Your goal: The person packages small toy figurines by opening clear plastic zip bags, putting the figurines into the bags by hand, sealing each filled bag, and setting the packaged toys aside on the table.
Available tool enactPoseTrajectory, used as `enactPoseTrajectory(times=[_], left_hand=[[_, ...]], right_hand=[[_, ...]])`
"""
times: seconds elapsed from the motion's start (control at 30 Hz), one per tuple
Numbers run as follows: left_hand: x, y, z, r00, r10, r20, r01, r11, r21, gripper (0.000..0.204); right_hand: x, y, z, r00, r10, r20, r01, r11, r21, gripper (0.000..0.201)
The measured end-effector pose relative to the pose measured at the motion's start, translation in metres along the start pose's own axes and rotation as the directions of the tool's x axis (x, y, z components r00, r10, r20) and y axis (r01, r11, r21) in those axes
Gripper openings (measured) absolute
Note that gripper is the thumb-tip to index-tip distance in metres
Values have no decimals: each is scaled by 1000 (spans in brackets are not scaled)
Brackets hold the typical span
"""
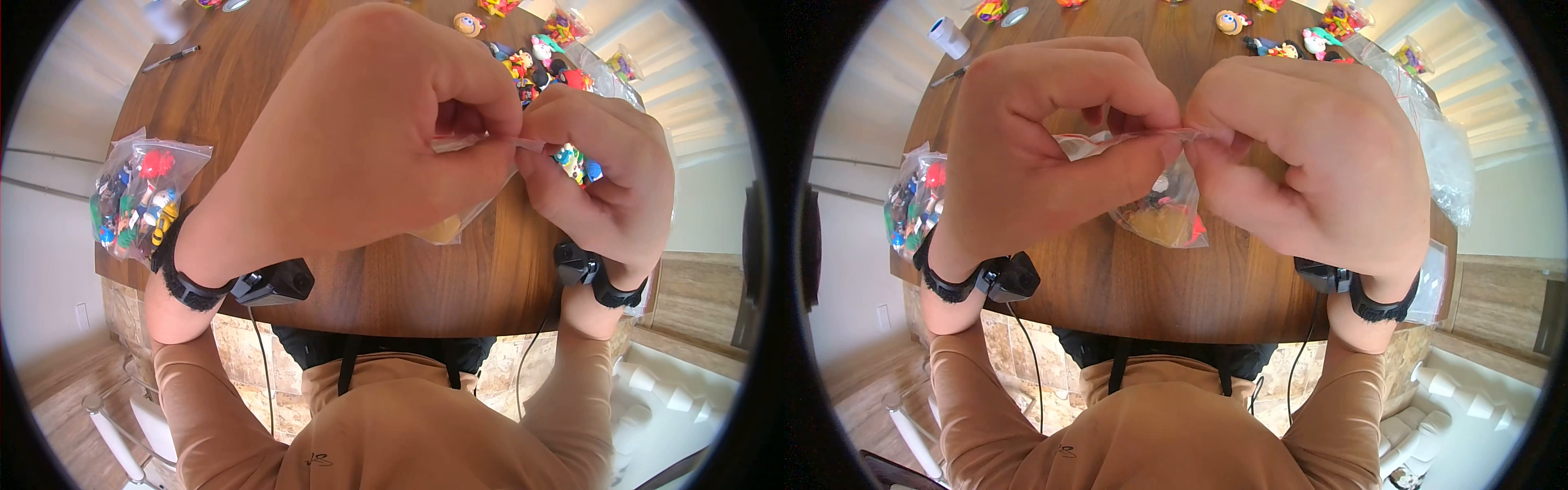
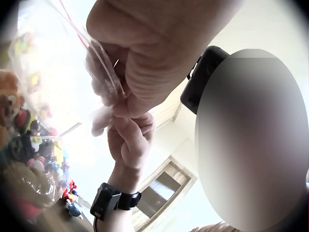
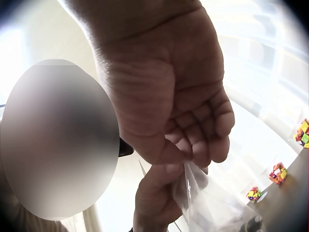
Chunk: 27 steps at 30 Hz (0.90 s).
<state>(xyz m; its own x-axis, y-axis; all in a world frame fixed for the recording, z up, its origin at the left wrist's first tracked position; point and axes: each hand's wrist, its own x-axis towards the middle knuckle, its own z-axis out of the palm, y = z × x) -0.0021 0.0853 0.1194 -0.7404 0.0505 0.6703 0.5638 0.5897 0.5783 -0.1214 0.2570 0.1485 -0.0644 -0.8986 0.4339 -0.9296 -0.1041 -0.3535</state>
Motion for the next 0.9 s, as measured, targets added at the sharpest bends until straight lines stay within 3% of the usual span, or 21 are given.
enactPoseTrajectory(times=[0.13,0.2,0.33,0.4,0.53,0.6,0.63,0.7,0.83,0.9], left_hand=[[-2,-6,-4,998,-11,64,9,999,41,8],[-2,7,1,980,-200,-11,195,965,-174,9],[-7,-13,2,997,-74,-31,66,976,-210,10],[-3,-10,-4,999,-14,45,16,998,-63,10],[-5,-9,-1,999,29,38,-27,998,-52,11],[-7,-3,7,994,-75,-76,53,964,-260,12],[-5,-1,4,994,-74,-75,52,964,-259,12],[0,4,-6,995,-77,64,81,995,-63,12],[-3,-4,-9,999,9,37,-8,999,-39,11],[0,2,-15,987,-125,104,129,991,-31,10]], right_hand=[[1,0,0,1000,-28,-10,28,999,-26,12],[1,-1,0,999,-32,-10,32,999,-24,11],[0,-4,0,999,-30,-12,29,998,-53,11],[0,-5,1,999,-25,-22,24,998,-62,11],[0,-4,3,997,-56,-45,54,998,-35,11],[0,-5,2,997,-58,-44,57,998,-42,12],[1,-6,2,997,-61,-38,58,996,-64,12],[1,-6,2,997,-64,-33,61,994,-86,12],[2,-6,0,996,-76,-53,73,995,-63,12],[2,-5,-2,995,-81,-62,78,996,-47,11]])
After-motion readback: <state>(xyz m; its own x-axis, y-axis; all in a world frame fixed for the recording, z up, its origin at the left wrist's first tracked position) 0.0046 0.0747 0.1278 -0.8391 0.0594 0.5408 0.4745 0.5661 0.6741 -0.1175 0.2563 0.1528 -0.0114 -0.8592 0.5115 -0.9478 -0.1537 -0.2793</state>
